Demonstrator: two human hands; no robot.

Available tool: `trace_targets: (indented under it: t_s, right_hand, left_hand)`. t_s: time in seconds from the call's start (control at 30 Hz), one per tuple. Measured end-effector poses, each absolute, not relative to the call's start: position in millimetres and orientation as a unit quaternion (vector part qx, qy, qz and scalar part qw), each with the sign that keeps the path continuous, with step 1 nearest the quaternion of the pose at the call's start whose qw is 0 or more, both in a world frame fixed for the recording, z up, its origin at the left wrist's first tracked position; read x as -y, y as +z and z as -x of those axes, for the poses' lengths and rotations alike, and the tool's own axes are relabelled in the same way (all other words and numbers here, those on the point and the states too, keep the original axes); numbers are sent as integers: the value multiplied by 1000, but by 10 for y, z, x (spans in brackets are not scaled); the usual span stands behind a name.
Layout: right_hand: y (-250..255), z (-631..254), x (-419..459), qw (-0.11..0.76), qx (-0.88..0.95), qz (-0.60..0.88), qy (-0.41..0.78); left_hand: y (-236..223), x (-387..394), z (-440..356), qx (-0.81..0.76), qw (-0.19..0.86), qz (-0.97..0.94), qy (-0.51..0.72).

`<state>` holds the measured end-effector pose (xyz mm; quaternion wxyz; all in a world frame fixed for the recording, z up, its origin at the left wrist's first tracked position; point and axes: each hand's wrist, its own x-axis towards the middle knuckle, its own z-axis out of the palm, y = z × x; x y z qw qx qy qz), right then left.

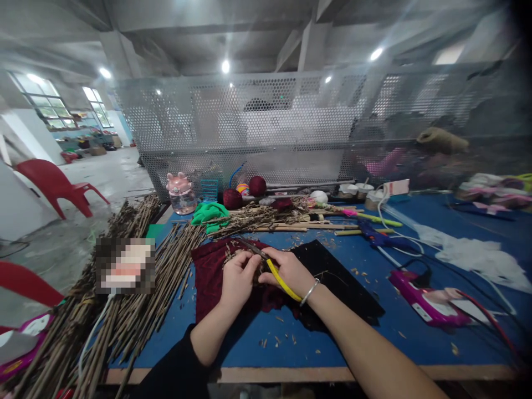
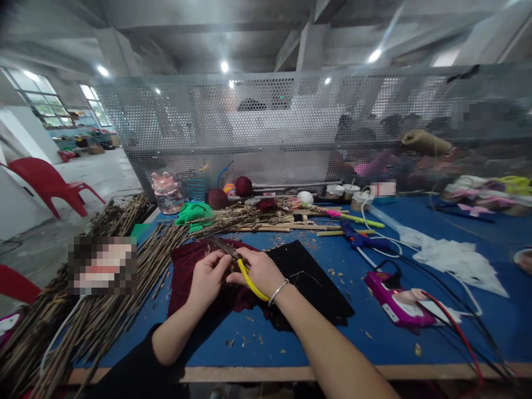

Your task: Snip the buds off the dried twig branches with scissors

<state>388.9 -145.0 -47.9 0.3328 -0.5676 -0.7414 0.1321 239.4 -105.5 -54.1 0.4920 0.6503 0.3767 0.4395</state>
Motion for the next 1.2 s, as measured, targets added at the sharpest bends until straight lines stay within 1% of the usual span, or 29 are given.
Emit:
trace_targets:
  t_s: [0.23,0.5,0.73,0.9,1.1,1.2]
  right_hand:
    - [-473,-3918,1475,295,759,568,123]
    - [-635,-3885,1399,350,726,574,144]
    - [-648,-3917,1391,345,717,587,146]
    - [-620,-3870,1398,346,730,577,117]
    - [-637,-3880,1372,330,726,588,135]
    - [-625,-3890,1390,332,727,588,123]
  left_hand:
    - [-555,1017,-2401,-368,507,-647,435]
    - [-566,987,-2443,-381,580,-600,398]
    - [-637,1042,-2439,-383,525,-674,352]
    - [-623,1078,-2423,-378,539,-665,354]
    - [-613,1032,-2423,-393,542,-665,331]
    - [-603,1040,-2415,-388,534,-673,335]
